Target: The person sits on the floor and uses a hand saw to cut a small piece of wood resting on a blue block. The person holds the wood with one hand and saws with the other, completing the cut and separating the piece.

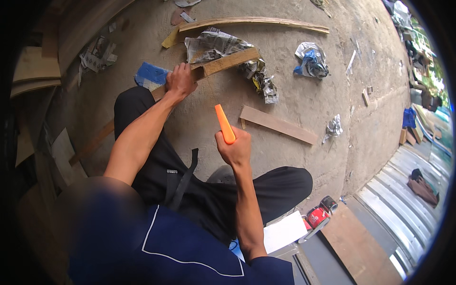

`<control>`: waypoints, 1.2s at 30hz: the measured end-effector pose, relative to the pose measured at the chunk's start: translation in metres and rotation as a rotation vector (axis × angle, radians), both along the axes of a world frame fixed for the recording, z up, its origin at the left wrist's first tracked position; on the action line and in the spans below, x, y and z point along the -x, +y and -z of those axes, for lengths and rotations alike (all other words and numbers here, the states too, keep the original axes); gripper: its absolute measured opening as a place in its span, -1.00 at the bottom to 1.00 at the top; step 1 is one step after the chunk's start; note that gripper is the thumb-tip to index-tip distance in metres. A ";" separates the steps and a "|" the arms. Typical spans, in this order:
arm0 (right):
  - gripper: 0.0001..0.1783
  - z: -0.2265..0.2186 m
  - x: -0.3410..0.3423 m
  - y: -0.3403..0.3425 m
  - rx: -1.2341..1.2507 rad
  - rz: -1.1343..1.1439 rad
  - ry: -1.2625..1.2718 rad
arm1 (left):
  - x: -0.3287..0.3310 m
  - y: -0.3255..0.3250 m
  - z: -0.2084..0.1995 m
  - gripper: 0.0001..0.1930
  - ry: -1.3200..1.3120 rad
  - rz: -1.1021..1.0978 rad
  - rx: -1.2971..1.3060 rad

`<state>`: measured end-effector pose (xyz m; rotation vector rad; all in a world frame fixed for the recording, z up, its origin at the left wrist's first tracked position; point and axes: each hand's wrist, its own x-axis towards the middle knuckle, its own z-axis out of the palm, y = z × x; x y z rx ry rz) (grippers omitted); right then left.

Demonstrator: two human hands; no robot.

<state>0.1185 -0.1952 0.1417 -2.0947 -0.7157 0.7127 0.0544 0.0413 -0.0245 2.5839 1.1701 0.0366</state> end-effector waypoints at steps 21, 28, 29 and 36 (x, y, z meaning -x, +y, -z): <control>-0.77 -0.005 0.019 -0.019 0.050 -0.011 0.064 | 0.003 -0.004 -0.006 -0.44 -0.010 0.019 0.019; -0.81 -0.010 0.026 -0.016 0.054 0.052 0.124 | 0.005 0.000 -0.014 -0.45 -0.059 0.009 0.057; -0.81 -0.013 0.026 -0.017 0.065 0.024 0.098 | 0.005 0.000 -0.018 -0.44 -0.083 -0.001 0.066; -0.84 -0.032 0.044 -0.005 0.091 -0.004 0.002 | 0.010 0.001 -0.029 -0.40 -0.150 0.007 0.061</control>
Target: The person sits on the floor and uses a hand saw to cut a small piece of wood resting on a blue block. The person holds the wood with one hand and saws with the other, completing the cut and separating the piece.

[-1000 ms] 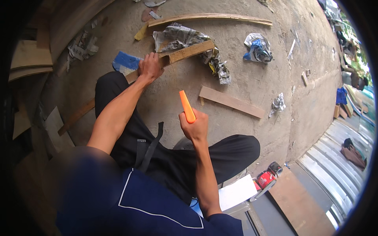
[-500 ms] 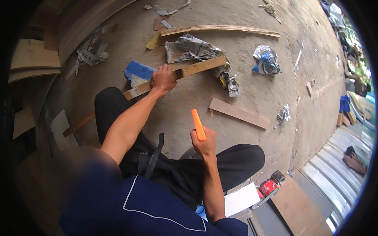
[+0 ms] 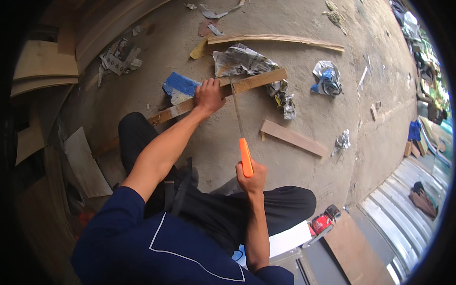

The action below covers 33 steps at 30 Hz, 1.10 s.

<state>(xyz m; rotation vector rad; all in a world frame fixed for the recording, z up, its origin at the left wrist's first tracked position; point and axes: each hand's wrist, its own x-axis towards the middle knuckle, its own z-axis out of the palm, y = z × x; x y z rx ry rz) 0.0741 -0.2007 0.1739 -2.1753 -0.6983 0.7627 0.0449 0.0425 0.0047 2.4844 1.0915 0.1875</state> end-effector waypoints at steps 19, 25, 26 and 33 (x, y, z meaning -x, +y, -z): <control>-0.84 -0.016 -0.012 0.001 0.000 -0.038 -0.092 | 0.010 0.011 -0.010 -0.52 0.030 0.037 0.137; -0.83 -0.023 -0.021 0.002 0.109 -0.064 -0.068 | 0.007 0.016 -0.016 -0.55 0.113 -0.002 0.244; -0.82 -0.024 -0.020 -0.003 0.094 -0.056 -0.063 | 0.006 0.018 -0.016 -0.56 0.111 -0.015 0.265; -0.76 -0.015 -0.039 0.028 0.050 -0.074 -0.125 | 0.000 0.020 -0.024 -0.55 0.108 -0.007 0.244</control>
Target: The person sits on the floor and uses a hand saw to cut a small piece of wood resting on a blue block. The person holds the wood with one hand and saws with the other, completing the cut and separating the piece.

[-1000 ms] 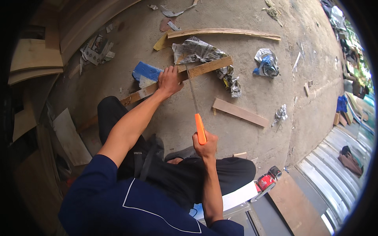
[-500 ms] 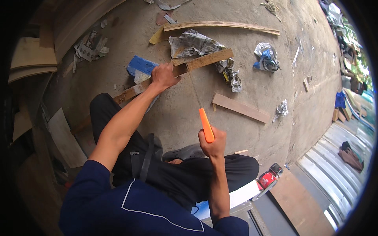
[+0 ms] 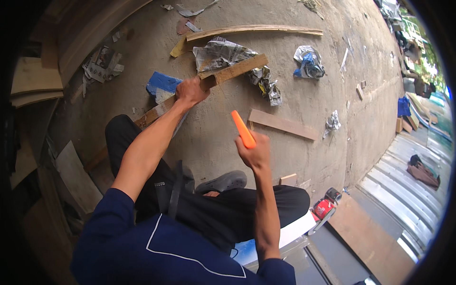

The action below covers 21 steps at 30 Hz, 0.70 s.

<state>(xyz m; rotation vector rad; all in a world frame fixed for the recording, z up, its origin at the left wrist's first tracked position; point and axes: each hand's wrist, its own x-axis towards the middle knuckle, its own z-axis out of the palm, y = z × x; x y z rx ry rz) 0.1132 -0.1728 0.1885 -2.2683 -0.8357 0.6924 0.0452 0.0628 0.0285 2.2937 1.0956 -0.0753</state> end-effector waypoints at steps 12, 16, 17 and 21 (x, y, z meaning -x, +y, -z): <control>-0.75 -0.026 -0.013 0.001 0.071 0.061 0.078 | 0.002 -0.002 -0.001 -0.51 0.025 -0.015 0.017; -0.74 -0.034 -0.008 -0.017 0.026 -0.005 0.064 | 0.005 0.001 0.006 -0.51 0.058 -0.006 -0.001; -0.73 -0.036 -0.008 -0.021 0.009 -0.009 0.069 | 0.003 -0.001 0.006 -0.51 0.046 -0.011 -0.001; -0.74 0.008 -0.012 0.029 0.027 -0.094 -0.069 | 0.001 -0.003 0.007 -0.53 0.054 -0.006 0.014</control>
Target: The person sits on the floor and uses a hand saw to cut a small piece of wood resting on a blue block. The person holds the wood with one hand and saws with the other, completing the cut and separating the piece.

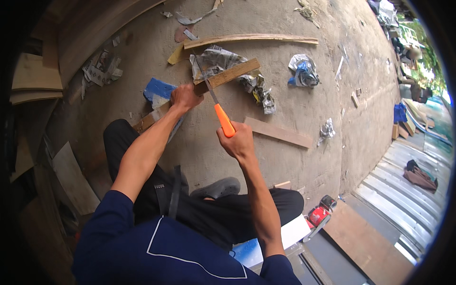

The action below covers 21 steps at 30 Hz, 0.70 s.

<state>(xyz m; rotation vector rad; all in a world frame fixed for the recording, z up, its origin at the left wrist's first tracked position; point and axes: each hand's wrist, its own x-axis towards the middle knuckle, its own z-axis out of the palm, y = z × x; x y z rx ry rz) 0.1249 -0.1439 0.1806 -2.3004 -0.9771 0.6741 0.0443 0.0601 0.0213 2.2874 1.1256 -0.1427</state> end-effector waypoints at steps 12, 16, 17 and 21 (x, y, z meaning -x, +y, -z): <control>-0.74 0.001 -0.007 -0.003 -0.014 0.053 0.119 | -0.001 0.005 -0.006 -0.54 0.018 -0.049 0.043; -0.73 -0.022 -0.005 -0.032 -0.079 0.050 0.234 | -0.005 0.019 -0.003 -0.54 -0.016 -0.060 -0.017; -0.72 -0.018 -0.004 -0.032 -0.059 0.022 0.181 | -0.002 0.011 -0.003 -0.54 -0.003 -0.048 -0.006; -0.68 0.007 -0.011 0.026 0.005 -0.041 0.069 | -0.001 0.007 0.000 -0.55 -0.006 -0.043 0.008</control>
